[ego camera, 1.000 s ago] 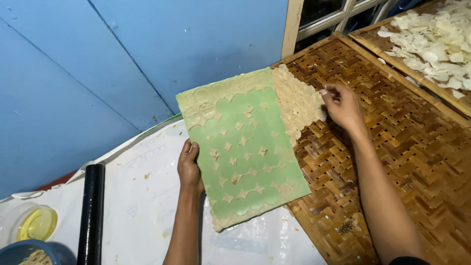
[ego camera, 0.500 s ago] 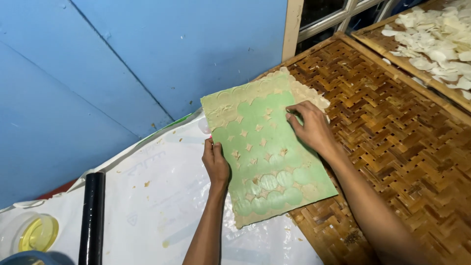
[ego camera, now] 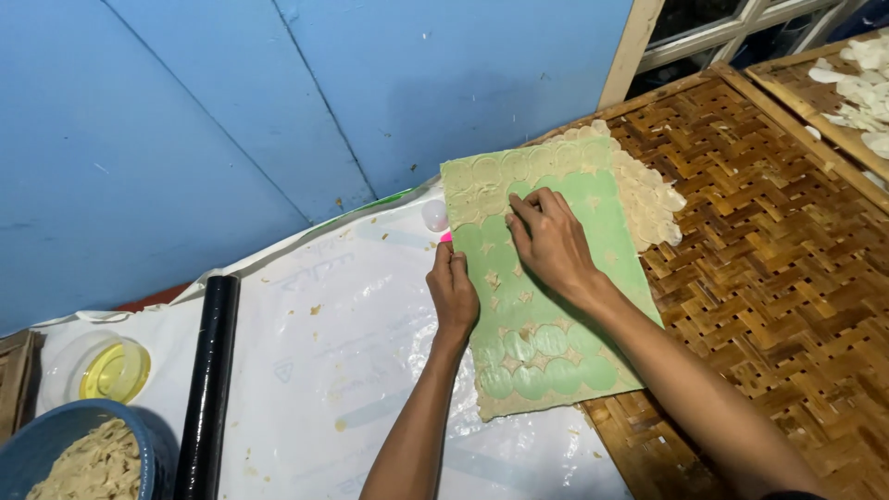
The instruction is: Preparing and shaping small dough discs using a stencil board and a pressing tool.
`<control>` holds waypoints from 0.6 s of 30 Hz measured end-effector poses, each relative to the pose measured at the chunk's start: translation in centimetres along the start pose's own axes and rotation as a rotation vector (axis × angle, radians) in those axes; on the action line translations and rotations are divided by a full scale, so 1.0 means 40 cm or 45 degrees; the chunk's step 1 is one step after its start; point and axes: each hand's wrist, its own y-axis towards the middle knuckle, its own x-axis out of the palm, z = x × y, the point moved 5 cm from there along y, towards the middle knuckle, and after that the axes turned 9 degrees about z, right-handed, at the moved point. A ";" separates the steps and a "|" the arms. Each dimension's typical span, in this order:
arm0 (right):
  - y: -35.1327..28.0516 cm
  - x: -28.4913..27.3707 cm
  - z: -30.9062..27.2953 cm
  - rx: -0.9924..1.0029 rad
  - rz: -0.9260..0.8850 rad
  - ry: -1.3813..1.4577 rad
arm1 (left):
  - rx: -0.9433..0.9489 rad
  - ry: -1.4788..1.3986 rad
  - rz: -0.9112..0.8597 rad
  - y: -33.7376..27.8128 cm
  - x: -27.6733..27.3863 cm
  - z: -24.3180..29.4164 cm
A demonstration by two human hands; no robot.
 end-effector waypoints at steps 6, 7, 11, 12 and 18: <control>0.026 -0.009 -0.061 -0.111 0.158 -0.095 | 0.007 0.018 -0.023 0.001 0.001 -0.023; 0.026 -0.004 -0.062 -0.112 0.154 -0.095 | 0.003 0.018 -0.020 0.001 -0.001 -0.008; 0.028 0.017 -0.064 -0.090 0.078 -0.082 | 0.010 0.002 -0.017 0.003 -0.006 0.010; 0.029 0.023 -0.059 -0.022 0.037 -0.016 | 0.014 -0.001 -0.018 0.003 -0.005 0.005; 0.042 0.072 0.033 0.286 0.031 0.301 | 0.015 0.000 -0.041 0.003 -0.004 -0.003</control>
